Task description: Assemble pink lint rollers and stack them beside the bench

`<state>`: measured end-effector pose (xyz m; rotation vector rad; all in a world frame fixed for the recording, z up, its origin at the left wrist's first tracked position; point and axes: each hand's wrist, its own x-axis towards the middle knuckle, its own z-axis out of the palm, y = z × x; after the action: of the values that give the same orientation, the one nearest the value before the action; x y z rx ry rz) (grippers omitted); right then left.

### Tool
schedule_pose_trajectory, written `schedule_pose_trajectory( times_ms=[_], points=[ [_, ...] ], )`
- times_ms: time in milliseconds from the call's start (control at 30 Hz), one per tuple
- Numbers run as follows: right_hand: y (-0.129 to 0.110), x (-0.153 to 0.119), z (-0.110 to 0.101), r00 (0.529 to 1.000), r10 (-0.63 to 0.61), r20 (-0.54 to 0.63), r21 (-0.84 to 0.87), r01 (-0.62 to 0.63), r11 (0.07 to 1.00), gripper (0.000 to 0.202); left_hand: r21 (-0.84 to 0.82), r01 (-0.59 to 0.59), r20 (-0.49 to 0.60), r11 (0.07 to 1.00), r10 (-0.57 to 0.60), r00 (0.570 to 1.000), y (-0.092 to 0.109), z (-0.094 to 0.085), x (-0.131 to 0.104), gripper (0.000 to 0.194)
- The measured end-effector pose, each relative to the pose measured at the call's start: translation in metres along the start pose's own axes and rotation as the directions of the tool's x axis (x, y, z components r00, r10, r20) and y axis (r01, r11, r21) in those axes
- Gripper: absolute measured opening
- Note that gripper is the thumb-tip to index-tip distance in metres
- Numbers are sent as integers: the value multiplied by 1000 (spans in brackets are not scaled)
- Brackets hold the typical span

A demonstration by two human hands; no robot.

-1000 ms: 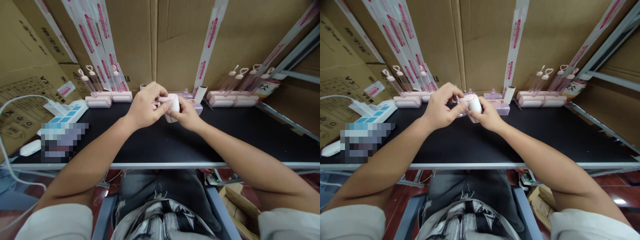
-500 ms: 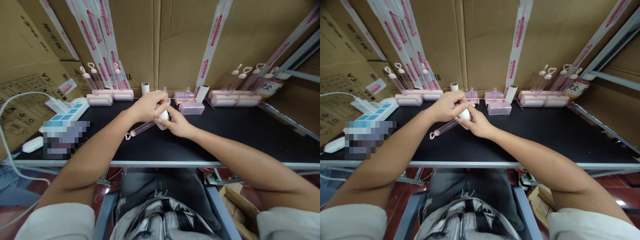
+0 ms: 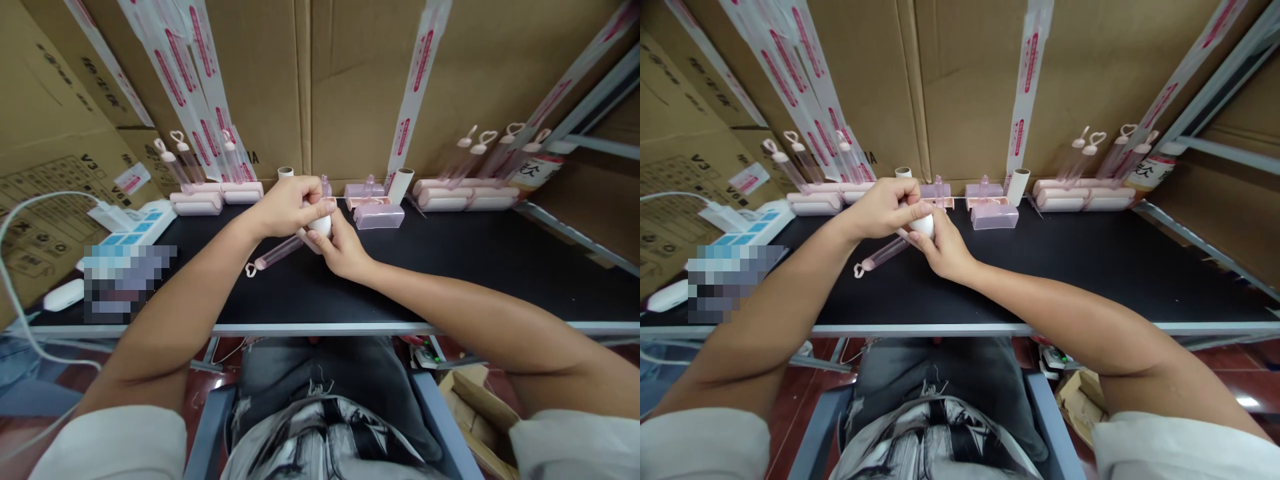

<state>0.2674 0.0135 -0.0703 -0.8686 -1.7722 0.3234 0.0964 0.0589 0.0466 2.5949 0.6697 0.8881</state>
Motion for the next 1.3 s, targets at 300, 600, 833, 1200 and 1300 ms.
schedule_pose_trajectory(
  times_ms=[300, 600, 833, 1200, 1300],
  points=[
    [5, 21, -24, 968, 189, -167, 167, -161, 973, 69, -245, 96, -99, 965, -124, 987, -24, 8, -1, 44],
    [-1, 48, -151, 874, 433, 220, -479, -290, 829, 52, -255, 206, -67, 945, -230, 971, -49, 2, -10, 32],
    [3, 49, -189, 849, 488, 204, -600, -285, 747, 39, -213, 221, -114, 952, -249, 962, -56, 0, -10, 29],
    [23, 46, -157, 955, 291, 56, -274, -266, 924, 67, -7, 382, 60, 924, -381, 923, -75, 0, -14, 28],
    [18, 42, -139, 959, 261, 113, -245, -227, 943, 65, 67, 437, 155, 897, -442, 883, -96, -2, -17, 26]
  ],
)
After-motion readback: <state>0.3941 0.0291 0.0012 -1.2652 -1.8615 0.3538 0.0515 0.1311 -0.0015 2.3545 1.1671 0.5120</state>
